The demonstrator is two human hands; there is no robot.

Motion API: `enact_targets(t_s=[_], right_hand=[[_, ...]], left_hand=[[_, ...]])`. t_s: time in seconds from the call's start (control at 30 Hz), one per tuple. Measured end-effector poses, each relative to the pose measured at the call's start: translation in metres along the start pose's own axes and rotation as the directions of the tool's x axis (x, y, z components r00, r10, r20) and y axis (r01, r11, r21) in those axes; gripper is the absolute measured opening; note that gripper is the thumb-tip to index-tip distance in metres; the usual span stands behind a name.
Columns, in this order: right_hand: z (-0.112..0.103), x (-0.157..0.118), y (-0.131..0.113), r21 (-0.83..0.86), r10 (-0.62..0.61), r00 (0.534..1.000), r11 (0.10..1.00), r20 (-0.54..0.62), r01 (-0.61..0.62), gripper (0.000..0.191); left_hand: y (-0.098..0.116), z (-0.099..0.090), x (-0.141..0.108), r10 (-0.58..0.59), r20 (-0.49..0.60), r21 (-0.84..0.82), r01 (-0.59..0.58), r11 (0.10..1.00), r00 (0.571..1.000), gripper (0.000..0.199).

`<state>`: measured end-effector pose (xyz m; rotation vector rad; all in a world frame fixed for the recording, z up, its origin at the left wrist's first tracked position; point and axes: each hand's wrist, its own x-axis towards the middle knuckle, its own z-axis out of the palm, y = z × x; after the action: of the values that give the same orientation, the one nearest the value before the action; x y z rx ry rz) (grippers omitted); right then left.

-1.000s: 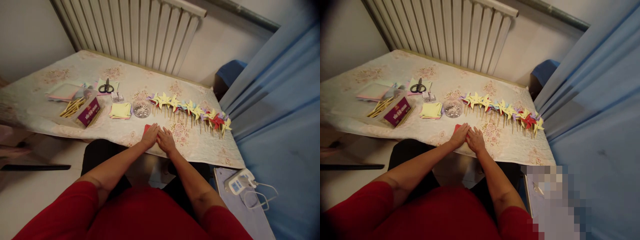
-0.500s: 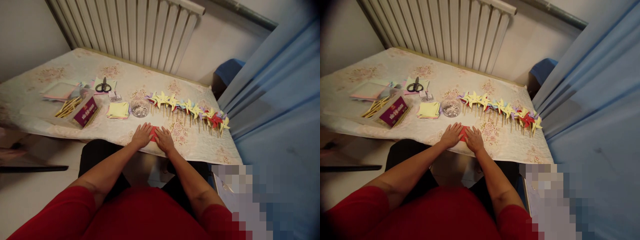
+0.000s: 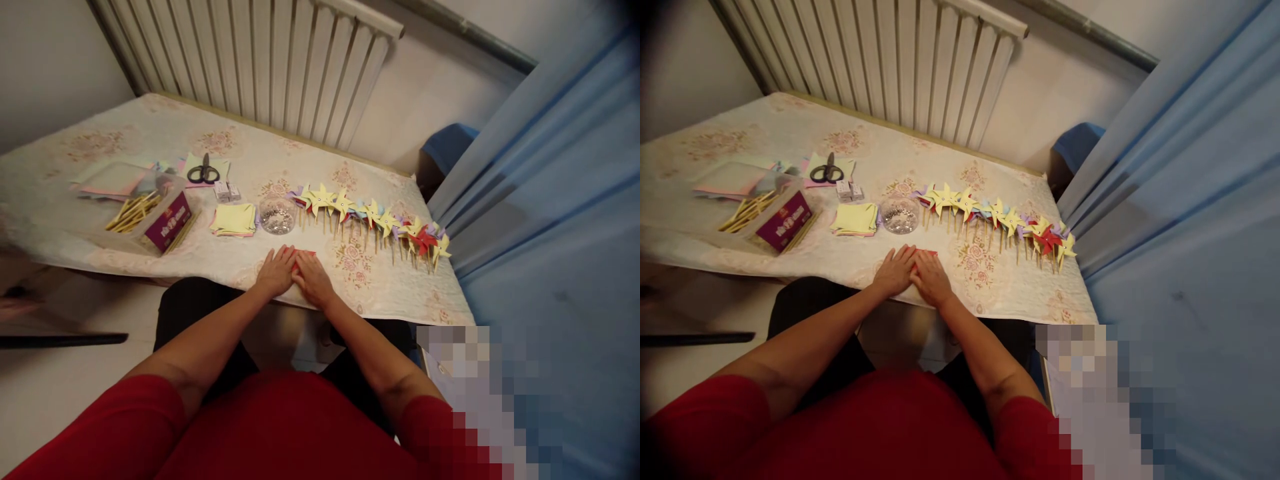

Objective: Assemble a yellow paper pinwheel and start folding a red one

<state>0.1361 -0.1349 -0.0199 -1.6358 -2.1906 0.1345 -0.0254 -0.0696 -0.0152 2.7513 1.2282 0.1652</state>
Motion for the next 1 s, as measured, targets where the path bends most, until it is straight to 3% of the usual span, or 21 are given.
enact_targets(t_s=[0.13,0.37,0.5,0.8,1.0], right_hand=[[0.007,0.002,-0.012,-0.056,0.029,0.994,0.998,0.103,-0.023,0.073],[0.002,-0.008,0.004,-0.201,0.085,0.990,0.978,0.109,-0.062,0.074],[-0.002,-0.009,0.008,-0.216,0.107,0.988,0.973,0.110,-0.082,0.077],[-0.003,-0.025,0.023,-0.190,0.172,0.985,0.967,0.011,-0.167,0.073],[-0.001,-0.042,0.034,-0.043,0.234,0.970,0.971,-0.071,-0.237,0.067]], left_hand=[[0.000,0.002,0.001,-0.005,0.015,0.012,0.005,1.000,1.000,0.061],[-0.001,0.008,0.000,0.002,-0.066,0.011,-0.001,1.000,0.998,0.061],[-0.002,0.008,0.000,0.004,-0.057,0.011,-0.003,1.000,0.998,0.062],[-0.001,0.005,0.002,-0.010,-0.034,0.013,0.010,1.000,0.999,0.063],[-0.001,0.005,0.002,-0.008,-0.044,0.001,0.009,1.000,0.999,0.062]])
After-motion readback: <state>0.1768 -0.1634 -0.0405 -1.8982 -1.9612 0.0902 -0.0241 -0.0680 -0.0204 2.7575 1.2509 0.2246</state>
